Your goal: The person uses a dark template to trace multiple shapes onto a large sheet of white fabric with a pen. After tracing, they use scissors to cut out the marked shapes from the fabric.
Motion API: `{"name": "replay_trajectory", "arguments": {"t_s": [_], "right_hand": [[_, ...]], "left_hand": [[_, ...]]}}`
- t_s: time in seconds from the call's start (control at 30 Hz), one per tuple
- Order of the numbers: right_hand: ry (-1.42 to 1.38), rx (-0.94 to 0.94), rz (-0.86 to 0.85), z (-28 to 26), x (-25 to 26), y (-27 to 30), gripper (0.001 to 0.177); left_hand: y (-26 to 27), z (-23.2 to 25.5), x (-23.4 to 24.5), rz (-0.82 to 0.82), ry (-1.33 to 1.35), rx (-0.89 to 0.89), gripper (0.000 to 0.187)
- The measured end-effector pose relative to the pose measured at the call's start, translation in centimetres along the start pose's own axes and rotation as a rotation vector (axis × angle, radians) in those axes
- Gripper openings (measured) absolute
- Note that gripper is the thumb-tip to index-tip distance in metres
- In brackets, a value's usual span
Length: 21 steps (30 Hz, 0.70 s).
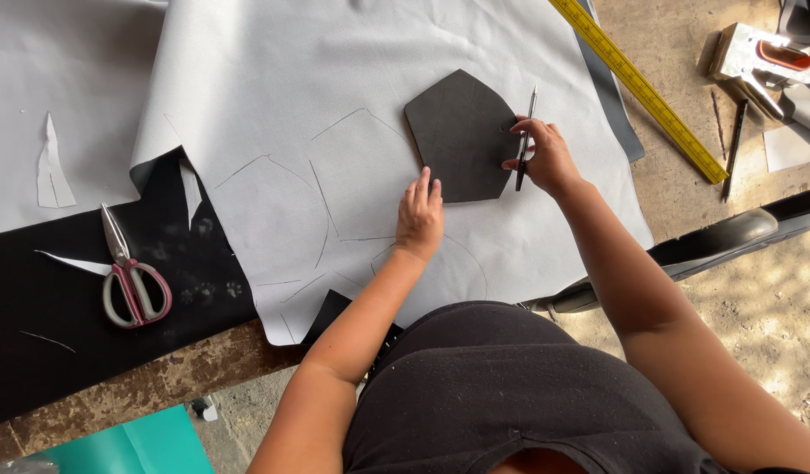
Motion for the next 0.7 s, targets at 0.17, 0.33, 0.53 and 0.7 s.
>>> {"name": "replay_trajectory", "arguments": {"t_s": [0.17, 0.33, 0.53, 0.7], "right_hand": [[0.011, 0.029, 0.0, -0.6, 0.3, 0.2, 0.063], [0.088, -0.007, -0.062, -0.5, 0.5, -0.7, 0.063], [-0.192, 0.047, -0.208, -8.3, 1.1, -3.1, 0.04], [-0.042, 0.287, -0.729, -16.2, -2.3, -1.7, 0.023]], "left_hand": [[-1.8, 6.8, -2.8, -0.126, 0.062, -0.087, 0.03], [-1.4, 9.9, -4.7, -0.366, -0.007, -0.047, 0.034], [-1.7, 10.2, -4.7, -0.297, -0.113, -0.124, 0.034], [-0.7, 9.8, -8.0, -0.329, -0.25, -0.162, 0.047]]}}
Point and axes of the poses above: each hand's wrist, its own y-axis away from the middle knuckle, its own x-axis out of the back of the hand, z = x × y, the point moved 5 cm from there along -y, towards the middle knuckle, and after that the axes turned 7 degrees about y, right-handed, at the moved point
